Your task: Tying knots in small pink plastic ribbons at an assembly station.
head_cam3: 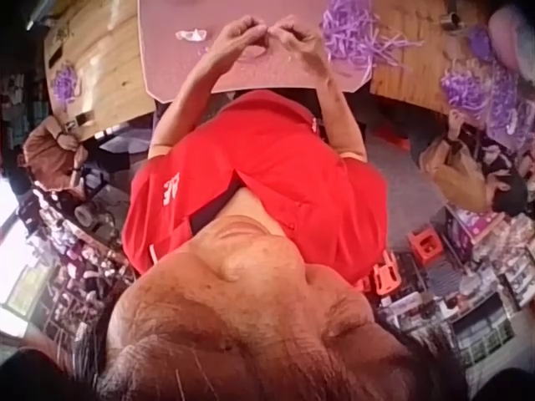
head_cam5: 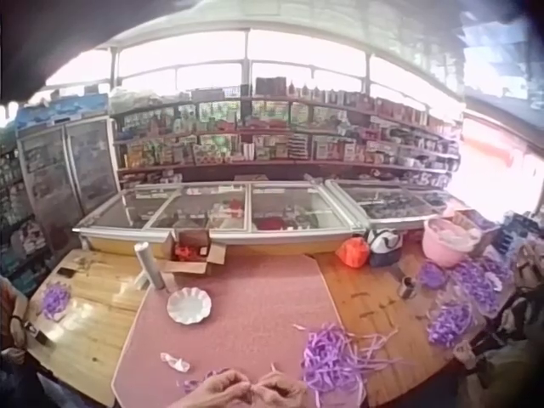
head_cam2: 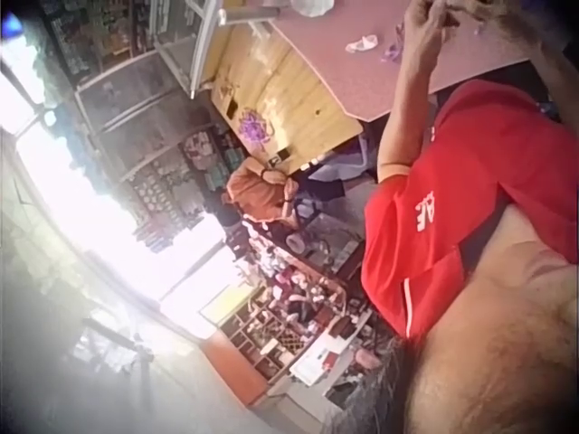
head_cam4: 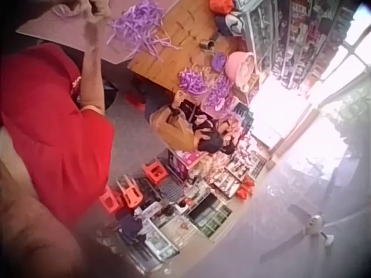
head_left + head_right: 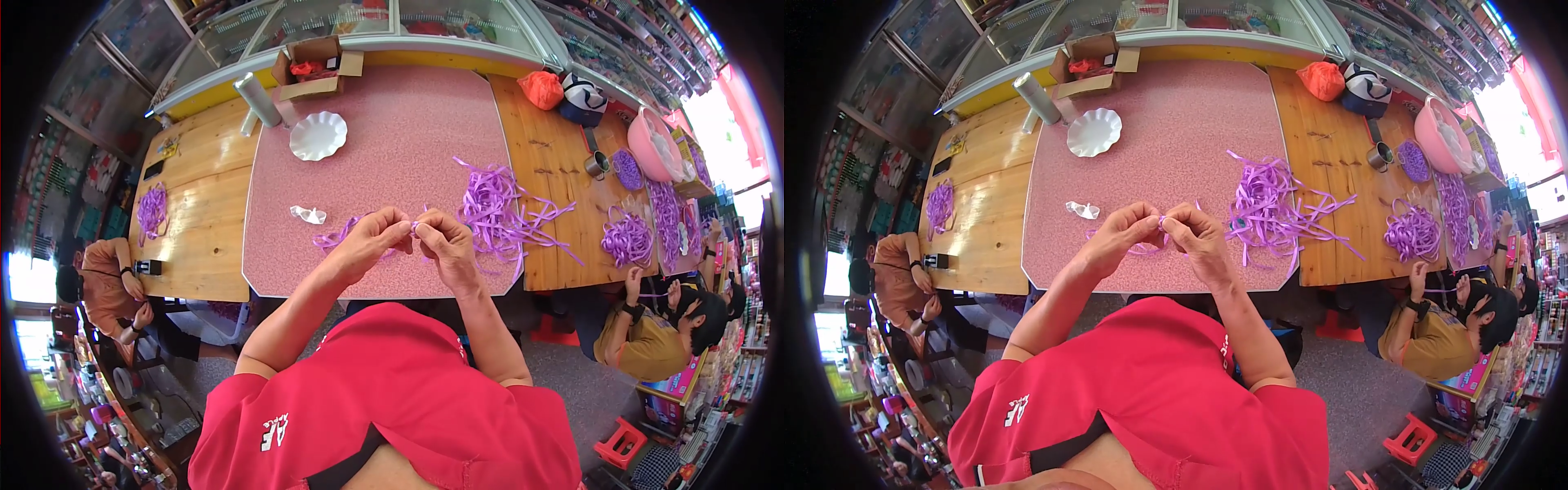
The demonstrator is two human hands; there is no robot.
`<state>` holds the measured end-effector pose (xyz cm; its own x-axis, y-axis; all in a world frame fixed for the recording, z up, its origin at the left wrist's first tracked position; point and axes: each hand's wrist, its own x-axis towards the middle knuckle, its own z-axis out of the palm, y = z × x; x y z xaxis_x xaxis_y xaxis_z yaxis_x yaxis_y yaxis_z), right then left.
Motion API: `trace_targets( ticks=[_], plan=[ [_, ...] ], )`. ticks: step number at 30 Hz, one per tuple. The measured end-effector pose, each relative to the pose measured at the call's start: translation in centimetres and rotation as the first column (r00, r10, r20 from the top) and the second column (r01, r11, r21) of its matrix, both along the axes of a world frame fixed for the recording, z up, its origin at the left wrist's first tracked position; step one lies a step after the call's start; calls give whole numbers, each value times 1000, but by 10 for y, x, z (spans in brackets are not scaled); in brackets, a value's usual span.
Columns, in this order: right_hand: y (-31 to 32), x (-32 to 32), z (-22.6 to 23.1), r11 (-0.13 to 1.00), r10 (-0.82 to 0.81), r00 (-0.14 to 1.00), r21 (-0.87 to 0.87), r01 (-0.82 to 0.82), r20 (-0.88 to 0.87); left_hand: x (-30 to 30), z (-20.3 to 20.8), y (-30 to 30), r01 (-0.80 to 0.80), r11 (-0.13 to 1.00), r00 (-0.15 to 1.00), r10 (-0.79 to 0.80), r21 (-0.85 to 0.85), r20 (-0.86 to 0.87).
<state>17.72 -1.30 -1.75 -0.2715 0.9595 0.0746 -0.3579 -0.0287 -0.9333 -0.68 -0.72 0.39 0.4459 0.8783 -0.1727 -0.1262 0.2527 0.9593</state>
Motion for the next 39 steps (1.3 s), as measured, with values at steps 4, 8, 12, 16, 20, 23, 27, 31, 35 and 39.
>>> trace_targets(
  ticks=[4, 8, 12, 16, 20, 23, 27, 31, 35, 39],
  plan=[
    [-2, -4, -5, 983, 54, 965, -158, -97, -258, 5, 5, -5, -36, 998, 999, 35, 44, 16],
    [-1, -7, -10, 983, 23, 957, -168, -75, -290, 10, 3, -9, -58, 995, 998, 58, 83, 5],
    [1, -5, -8, 994, 45, 988, -94, -60, -149, 14, -1, -8, -107, 992, 994, 108, 59, -18],
    [-1, -8, -3, 991, -32, 998, -130, 25, -51, 20, -11, -10, -280, 944, 953, 295, 177, -67],
    [0, -11, 0, 990, -125, 991, -63, 128, 37, 25, -14, -11, -276, 928, 950, 303, 251, -74],
    [3, -12, -5, 962, -267, 950, 107, 252, 162, 23, -6, -10, -246, 895, 938, 317, 373, -142],
    [3, -10, -6, 916, -353, 888, 302, 264, 296, 18, 2, -3, -139, 790, 872, 384, 597, -305],
    [2, -11, -12, 920, -366, 881, 262, 292, 301, 19, 4, -2, -113, 677, 836, 460, 727, -299],
    [0, -13, -4, 959, -254, 958, -97, 268, 131, 20, -13, 1, -153, 602, 831, 508, 784, -228],
    [1, -12, -4, 952, -235, 972, -207, 226, -17, 22, -24, 1, -328, 776, 887, 450, 539, -107]
  ],
)
